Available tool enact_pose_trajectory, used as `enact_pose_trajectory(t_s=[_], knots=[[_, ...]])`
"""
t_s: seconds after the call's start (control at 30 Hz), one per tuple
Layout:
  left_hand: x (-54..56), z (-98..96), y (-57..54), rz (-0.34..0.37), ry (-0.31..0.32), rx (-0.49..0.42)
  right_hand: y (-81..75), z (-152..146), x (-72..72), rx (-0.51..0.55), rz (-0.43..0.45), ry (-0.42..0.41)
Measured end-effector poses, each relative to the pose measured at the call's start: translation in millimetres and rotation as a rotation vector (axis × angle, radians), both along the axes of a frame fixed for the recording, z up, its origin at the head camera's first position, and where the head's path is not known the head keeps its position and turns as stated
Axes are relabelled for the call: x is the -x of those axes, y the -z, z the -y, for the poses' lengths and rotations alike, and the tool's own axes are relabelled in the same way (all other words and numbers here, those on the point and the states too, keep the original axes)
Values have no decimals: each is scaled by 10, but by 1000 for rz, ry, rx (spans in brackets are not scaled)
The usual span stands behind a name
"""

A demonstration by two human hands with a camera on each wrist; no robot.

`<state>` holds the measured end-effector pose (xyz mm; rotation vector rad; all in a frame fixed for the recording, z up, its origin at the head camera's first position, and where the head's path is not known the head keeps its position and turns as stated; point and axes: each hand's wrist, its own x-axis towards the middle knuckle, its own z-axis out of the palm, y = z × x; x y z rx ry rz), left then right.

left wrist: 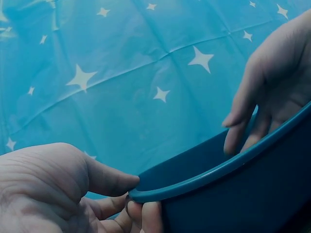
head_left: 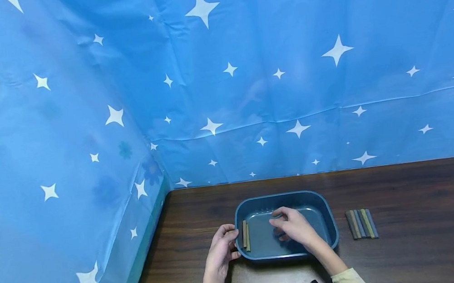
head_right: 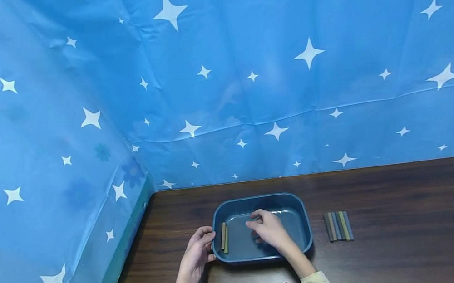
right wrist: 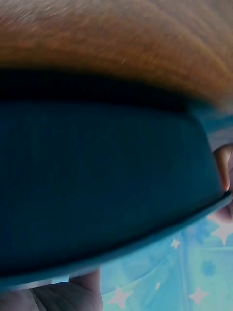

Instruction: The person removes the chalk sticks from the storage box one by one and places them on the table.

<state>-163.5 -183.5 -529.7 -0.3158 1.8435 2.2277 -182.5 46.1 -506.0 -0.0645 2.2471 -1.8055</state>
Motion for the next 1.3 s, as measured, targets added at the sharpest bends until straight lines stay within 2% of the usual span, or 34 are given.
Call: enact_pose_trajectory(t_s=[0.23,0.47,0.7,1.0,1.23,1.3], knots=[[1,-25,4,2,-2,0,100,122,34,-50,-10,-19],[-2,-24,20,3,1,3,133,257,91,-169,-51,-35],[13,-28,31,-24,-6,4,161,354,158,-206,-72,-49],[6,-5,16,2,-7,1,198,475,164,-164,-88,-108],[-3,-30,5,-3,-8,-6,212,626,146,-14,-22,-108],[-1,-38,-6,-6,-7,-7,204,654,150,-10,-21,-108]])
